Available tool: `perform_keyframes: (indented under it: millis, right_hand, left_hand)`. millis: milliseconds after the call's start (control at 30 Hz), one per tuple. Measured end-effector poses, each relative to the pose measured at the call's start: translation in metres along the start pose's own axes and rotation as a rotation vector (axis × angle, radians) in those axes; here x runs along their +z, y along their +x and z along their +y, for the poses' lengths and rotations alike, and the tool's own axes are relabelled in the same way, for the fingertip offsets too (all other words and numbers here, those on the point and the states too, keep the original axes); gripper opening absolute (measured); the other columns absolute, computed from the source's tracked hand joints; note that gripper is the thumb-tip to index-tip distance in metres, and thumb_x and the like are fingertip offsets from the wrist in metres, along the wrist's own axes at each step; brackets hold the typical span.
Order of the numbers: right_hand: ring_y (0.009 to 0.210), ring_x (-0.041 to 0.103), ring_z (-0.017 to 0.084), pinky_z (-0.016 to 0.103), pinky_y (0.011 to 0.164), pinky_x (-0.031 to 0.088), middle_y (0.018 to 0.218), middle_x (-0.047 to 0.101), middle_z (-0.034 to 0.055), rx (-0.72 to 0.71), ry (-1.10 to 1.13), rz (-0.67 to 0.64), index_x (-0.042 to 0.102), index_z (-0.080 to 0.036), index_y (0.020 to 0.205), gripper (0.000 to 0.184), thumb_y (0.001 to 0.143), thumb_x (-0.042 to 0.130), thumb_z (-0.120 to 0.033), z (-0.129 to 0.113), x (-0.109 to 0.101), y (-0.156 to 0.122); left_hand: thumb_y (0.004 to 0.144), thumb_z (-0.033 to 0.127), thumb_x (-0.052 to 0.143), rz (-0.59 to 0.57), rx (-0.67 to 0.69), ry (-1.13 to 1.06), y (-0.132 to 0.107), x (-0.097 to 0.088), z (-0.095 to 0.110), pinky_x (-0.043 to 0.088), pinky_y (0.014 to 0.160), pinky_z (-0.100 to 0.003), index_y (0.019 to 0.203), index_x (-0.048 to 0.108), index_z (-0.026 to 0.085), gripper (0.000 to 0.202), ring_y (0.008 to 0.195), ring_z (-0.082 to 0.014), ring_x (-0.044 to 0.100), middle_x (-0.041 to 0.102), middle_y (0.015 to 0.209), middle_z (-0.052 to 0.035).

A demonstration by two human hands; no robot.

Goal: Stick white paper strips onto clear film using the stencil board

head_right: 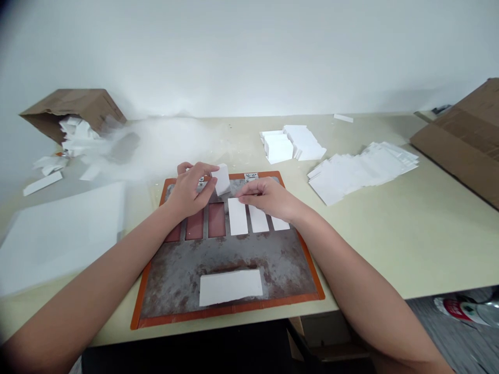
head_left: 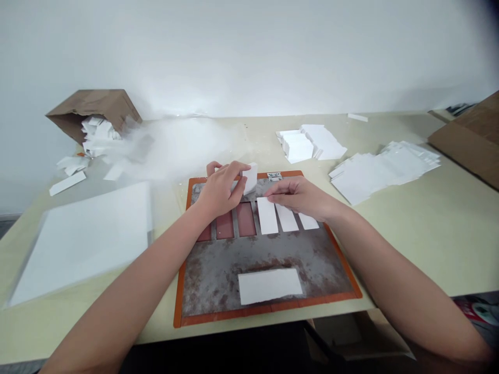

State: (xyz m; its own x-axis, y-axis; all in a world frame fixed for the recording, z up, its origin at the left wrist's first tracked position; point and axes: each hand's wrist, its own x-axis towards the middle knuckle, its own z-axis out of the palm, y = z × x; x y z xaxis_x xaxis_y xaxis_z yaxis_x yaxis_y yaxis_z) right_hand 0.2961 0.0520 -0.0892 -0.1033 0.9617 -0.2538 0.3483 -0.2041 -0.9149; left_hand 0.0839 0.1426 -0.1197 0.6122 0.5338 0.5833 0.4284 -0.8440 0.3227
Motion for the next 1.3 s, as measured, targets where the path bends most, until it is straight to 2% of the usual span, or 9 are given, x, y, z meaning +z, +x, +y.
perform_keyframes:
  millis: [333, 567, 967, 1133, 1300]
  right_hand:
    - [0.050, 0.030, 0.006, 0.026, 0.047, 0.020, 0.062, 0.049, -0.0054, 0.004, 0.000, -0.007, 0.071, -0.019, 0.086, 0.028, 0.077, 0.071, -0.046, 0.0010, -0.0012, 0.0004]
    - [0.052, 0.032, 0.006, 0.026, 0.049, 0.023, 0.066, 0.054, -0.0038, 0.003, -0.024, -0.004, 0.072, -0.021, 0.086, 0.030, 0.076, 0.071, -0.049, 0.0020, -0.0013, -0.0002]
    - [0.050, 0.032, 0.005, 0.026, 0.049, 0.023, 0.065, 0.055, -0.0047, 0.006, -0.017, -0.008, 0.071, -0.020, 0.086, 0.024, 0.078, 0.070, -0.043, 0.0000, -0.0001, -0.0002]
    - [0.054, 0.040, 0.008, 0.026, 0.051, 0.029, 0.066, 0.059, -0.0029, 0.000, -0.033, -0.006, 0.072, -0.020, 0.085, 0.025, 0.078, 0.070, -0.044, 0.0000, -0.0001, 0.0000]
    - [0.070, 0.057, 0.014, 0.030, 0.063, 0.043, 0.080, 0.069, 0.0013, -0.056, -0.113, 0.014, 0.075, -0.023, 0.086, 0.023, 0.080, 0.068, -0.043, 0.0028, -0.0018, 0.0013]
  left_hand:
    - [0.095, 0.021, 0.040, -0.021, -0.020, -0.010, 0.0000, -0.0010, 0.0011, 0.032, 0.095, -0.041, 0.112, 0.049, 0.024, 0.019, 0.077, -0.0185, 0.068, 0.071, 0.088, 0.0009]
    - [0.096, 0.022, 0.040, -0.035, -0.038, -0.015, -0.0004, -0.0010, 0.0003, 0.030, 0.096, -0.043, 0.113, 0.049, 0.025, 0.020, 0.079, -0.0192, 0.069, 0.072, 0.091, 0.0001]
    - [0.096, 0.022, 0.040, -0.030, -0.023, -0.011, -0.0003, -0.0003, 0.0007, 0.031, 0.096, -0.042, 0.114, 0.048, 0.024, 0.020, 0.078, -0.0192, 0.068, 0.071, 0.089, 0.0008]
    - [0.096, 0.021, 0.040, -0.027, -0.023, -0.010, -0.0006, -0.0007, 0.0005, 0.031, 0.096, -0.042, 0.114, 0.048, 0.025, 0.019, 0.079, -0.0195, 0.068, 0.071, 0.089, 0.0006]
    - [0.096, 0.022, 0.040, -0.035, -0.027, -0.009, 0.0003, -0.0011, 0.0011, 0.031, 0.096, -0.043, 0.113, 0.048, 0.025, 0.019, 0.080, -0.0195, 0.068, 0.072, 0.091, 0.0001]
